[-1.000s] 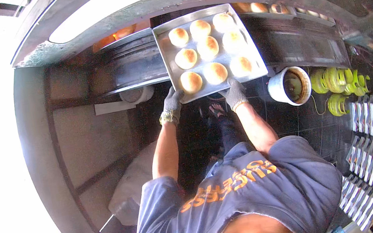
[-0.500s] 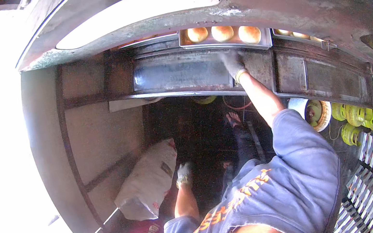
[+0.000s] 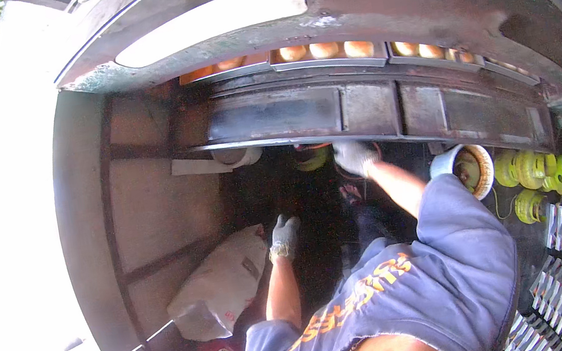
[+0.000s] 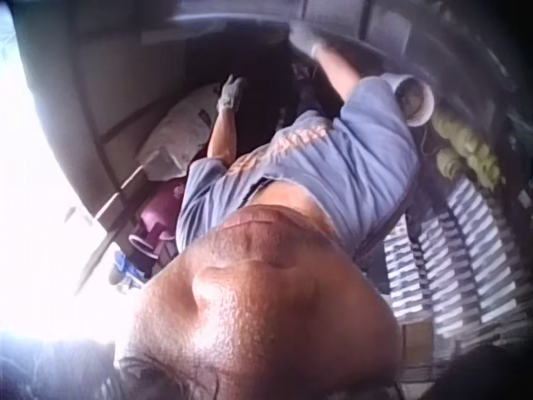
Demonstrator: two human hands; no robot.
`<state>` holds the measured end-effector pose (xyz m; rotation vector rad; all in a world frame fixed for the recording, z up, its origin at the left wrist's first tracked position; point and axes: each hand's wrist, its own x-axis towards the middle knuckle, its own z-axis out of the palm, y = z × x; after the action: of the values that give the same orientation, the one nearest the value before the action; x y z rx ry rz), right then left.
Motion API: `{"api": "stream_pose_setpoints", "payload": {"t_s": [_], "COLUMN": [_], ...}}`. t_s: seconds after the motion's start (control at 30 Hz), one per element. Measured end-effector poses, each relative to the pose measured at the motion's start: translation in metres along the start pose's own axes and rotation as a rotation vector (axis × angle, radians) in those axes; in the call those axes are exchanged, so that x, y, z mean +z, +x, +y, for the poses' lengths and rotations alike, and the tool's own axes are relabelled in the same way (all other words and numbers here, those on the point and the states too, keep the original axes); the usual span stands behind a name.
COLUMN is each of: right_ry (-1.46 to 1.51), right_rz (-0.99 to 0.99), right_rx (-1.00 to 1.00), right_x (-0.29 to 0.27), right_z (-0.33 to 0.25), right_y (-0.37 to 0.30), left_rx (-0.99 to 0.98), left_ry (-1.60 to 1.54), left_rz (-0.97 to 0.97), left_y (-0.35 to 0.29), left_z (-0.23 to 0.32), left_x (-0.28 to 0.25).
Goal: The person, wearing gloves, retrieves trays of buns from an oven, checks them, and places them into racks.
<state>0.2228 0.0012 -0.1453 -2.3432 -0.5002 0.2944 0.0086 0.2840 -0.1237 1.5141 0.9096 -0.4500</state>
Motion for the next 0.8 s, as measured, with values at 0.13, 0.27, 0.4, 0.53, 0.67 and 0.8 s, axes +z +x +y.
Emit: {"api": "stream_pose_setpoints", "payload": {"t_s": [0.13, 0.27, 0.4, 0.53, 0.67, 0.8], "right_ry": [-0.22, -0.346, -0.622, -0.482, -0.559, -0.482], "right_rz": [-0.605, -0.632, -0.796, -0.804, -0.845, -0.621], "right_rx": [0.166, 0.671, 0.446, 0.818, 0.654, 0.582], "right_x": [0.016, 0.009, 0.013, -0.021, -0.008, -0.016], "right_z": [-0.002, 0.047, 0.092, -0.004, 0.002, 0.025], "right_y": [-0.179, -0.363, -0.508, -0.601, -0.614, -0.591], "left_rx": [0.077, 0.166, 0.163, -0.13, 0.031, -0.161], "left_ry": [-0.101, 0.029, 0.168, 0.161, 1.09, 1.075], "left_rz": [-0.032, -0.084, -0.17, -0.03, -0.135, -0.145], "left_y": [-0.03, -0.089, -0.116, -0.202, -0.261, -0.301], "left_z": [-0.025, -0.082, -0.225, -0.321, -0.44, -0.428], "left_x": [0.004, 0.024, 0.009, 0.019, -0.041, -0.048]}}
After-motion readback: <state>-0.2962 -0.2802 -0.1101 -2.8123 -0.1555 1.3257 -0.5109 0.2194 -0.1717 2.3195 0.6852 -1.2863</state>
